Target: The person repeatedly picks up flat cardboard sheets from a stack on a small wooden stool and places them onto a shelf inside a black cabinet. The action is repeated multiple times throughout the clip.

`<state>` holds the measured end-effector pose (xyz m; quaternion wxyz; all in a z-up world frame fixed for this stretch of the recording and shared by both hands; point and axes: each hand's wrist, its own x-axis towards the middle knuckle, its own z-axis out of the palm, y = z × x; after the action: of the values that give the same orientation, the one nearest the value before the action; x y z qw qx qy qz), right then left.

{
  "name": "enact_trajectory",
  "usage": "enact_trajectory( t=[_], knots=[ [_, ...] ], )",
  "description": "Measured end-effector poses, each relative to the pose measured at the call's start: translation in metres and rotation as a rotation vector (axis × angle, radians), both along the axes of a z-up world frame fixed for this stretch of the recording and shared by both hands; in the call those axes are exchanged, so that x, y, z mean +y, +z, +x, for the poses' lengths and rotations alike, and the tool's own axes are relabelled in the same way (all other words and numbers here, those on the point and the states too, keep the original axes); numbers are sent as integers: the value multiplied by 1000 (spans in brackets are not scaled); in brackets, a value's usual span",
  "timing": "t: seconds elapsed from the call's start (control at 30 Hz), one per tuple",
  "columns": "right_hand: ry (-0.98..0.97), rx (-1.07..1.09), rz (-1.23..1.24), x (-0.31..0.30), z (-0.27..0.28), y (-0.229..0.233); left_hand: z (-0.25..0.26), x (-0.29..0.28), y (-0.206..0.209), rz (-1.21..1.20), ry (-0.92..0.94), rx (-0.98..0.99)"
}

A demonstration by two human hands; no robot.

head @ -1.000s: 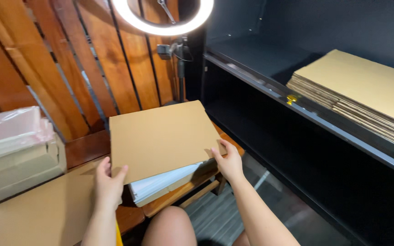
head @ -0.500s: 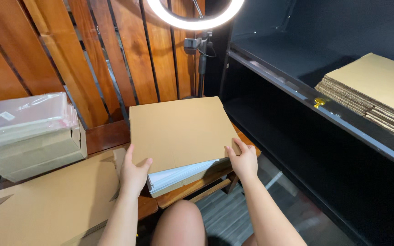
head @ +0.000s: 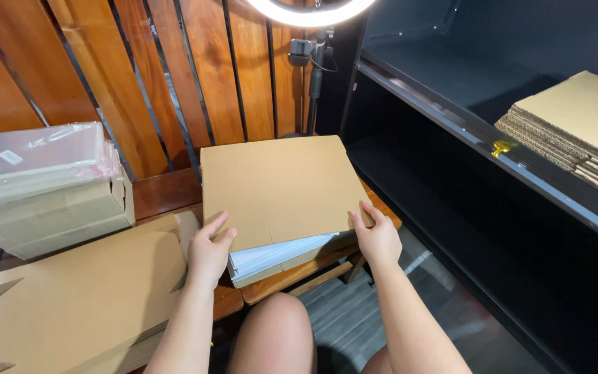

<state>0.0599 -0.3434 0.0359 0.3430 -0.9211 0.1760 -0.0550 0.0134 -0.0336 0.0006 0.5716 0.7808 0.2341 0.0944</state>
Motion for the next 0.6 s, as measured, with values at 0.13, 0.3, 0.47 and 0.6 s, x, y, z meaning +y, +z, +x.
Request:
enact_trajectory(
  t=[0.13, 0.3, 0.47, 0.6],
  knots=[
    [-15, -3, 4, 2, -1, 0, -5, -3, 7, -1, -6, -8],
    [-5, 14, -4, 3, -3, 1, -4, -1, 4, 11, -15, -4],
    [-13, 33, 18, 4, -5, 1, -8, -3, 13, -11, -20, -5],
    [-10, 36, 24, 3, -5, 0, -7, -2, 11, -7, -20, -6]
  ],
)
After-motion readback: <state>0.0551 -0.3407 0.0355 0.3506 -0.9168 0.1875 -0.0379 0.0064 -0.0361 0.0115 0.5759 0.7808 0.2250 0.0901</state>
